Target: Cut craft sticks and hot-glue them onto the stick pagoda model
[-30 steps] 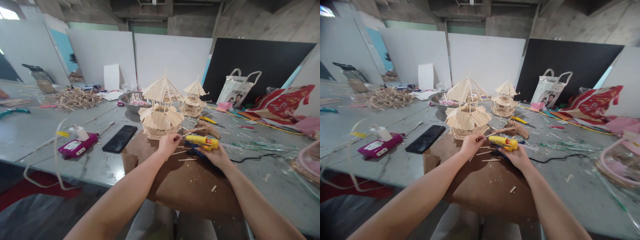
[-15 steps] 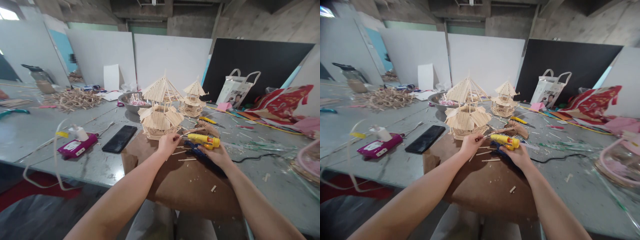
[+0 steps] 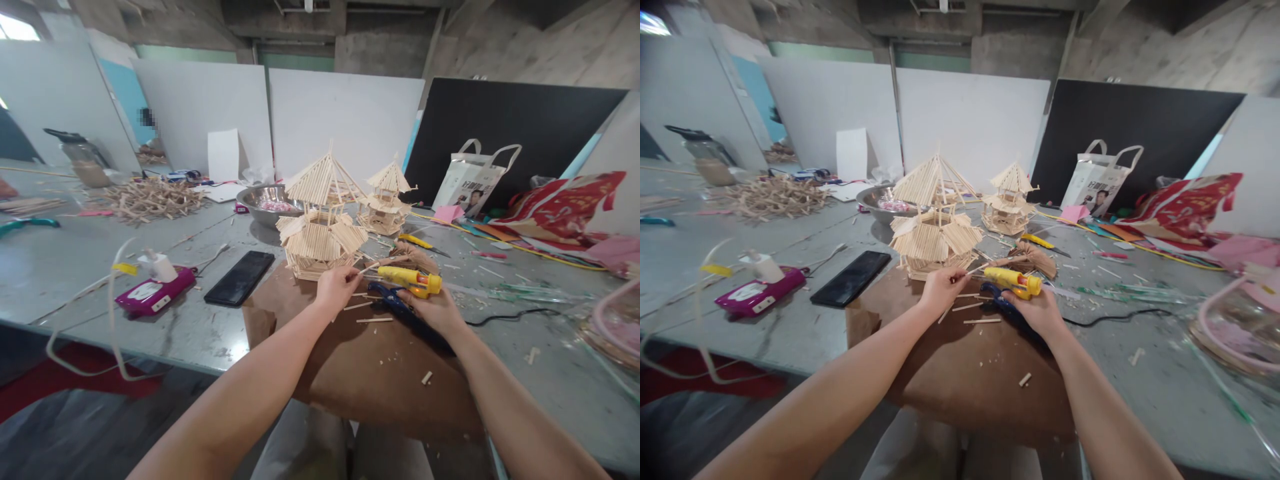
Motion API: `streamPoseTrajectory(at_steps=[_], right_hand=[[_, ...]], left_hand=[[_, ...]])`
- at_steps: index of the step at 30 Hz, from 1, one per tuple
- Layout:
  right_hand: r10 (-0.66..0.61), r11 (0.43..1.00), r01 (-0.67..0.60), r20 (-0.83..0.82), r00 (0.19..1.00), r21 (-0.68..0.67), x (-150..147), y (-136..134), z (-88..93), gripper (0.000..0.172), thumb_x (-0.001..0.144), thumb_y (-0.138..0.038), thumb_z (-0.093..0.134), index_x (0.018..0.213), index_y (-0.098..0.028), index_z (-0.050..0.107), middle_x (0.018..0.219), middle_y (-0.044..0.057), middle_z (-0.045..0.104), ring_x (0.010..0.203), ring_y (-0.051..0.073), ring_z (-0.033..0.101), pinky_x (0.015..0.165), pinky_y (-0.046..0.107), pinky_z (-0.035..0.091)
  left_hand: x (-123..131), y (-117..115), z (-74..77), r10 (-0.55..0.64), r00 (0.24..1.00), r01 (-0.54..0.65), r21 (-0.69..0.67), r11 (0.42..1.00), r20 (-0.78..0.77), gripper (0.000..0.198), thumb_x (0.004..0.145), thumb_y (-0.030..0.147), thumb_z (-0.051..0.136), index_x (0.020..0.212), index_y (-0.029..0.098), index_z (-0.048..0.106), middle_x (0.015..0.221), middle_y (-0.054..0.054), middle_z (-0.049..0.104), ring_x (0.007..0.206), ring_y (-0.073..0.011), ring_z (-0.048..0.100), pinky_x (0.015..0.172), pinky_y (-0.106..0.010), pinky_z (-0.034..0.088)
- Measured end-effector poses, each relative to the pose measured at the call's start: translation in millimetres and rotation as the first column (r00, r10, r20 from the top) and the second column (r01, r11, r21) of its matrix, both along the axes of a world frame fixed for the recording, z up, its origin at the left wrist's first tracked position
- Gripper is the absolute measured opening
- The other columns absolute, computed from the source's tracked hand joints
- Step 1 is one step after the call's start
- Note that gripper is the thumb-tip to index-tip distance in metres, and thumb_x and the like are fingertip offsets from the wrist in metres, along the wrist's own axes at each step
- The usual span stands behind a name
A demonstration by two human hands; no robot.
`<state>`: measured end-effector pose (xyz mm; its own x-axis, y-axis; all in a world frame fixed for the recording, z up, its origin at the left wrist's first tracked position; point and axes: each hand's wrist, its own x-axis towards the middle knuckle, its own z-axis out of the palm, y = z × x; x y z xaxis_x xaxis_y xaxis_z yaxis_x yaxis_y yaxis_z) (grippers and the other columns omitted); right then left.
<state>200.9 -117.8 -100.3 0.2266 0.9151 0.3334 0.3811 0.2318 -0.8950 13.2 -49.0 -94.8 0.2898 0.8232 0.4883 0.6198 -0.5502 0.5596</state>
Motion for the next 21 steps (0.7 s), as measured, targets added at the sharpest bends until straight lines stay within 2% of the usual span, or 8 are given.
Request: streamPoseTrajectory(at_steps=[11,21], right_hand=[[-0.003,0.999,0.004,-0.02,1.0,0.043,10,8,-13.6,0.036,0.056,-0.035,0.064,0.086,-0.016,0.059,0.088,0.005,0.063,0.079,0.021,0.058,0.074,0.034,0.045],[-0.033,0.999,0.034,-0.05,0.998,0.016,11,7,-9.6,0.033,0.055,-0.036,0.064,0.081,-0.016,0.06,0.084,0.006,0.064,0.077,0.021,0.058,0.073,0.034,0.045]], left_hand=[[0,1,-1.5,-0.011,1.0,0.011,0.006,1.0,0.007,0.024,0.071,0.035,0.045,0.074,0.02,0.064,0.061,0.001,0.061,0.056,-0.0096,0.05,0.051,-0.019,0.033],[0,0,0.6,-0.013,1.0,0.013,0.004,1.0,0.026,0.024,0.071,0.035,0.046,0.071,0.019,0.063,0.058,0.0,0.06,0.053,-0.0097,0.049,0.05,-0.02,0.032]])
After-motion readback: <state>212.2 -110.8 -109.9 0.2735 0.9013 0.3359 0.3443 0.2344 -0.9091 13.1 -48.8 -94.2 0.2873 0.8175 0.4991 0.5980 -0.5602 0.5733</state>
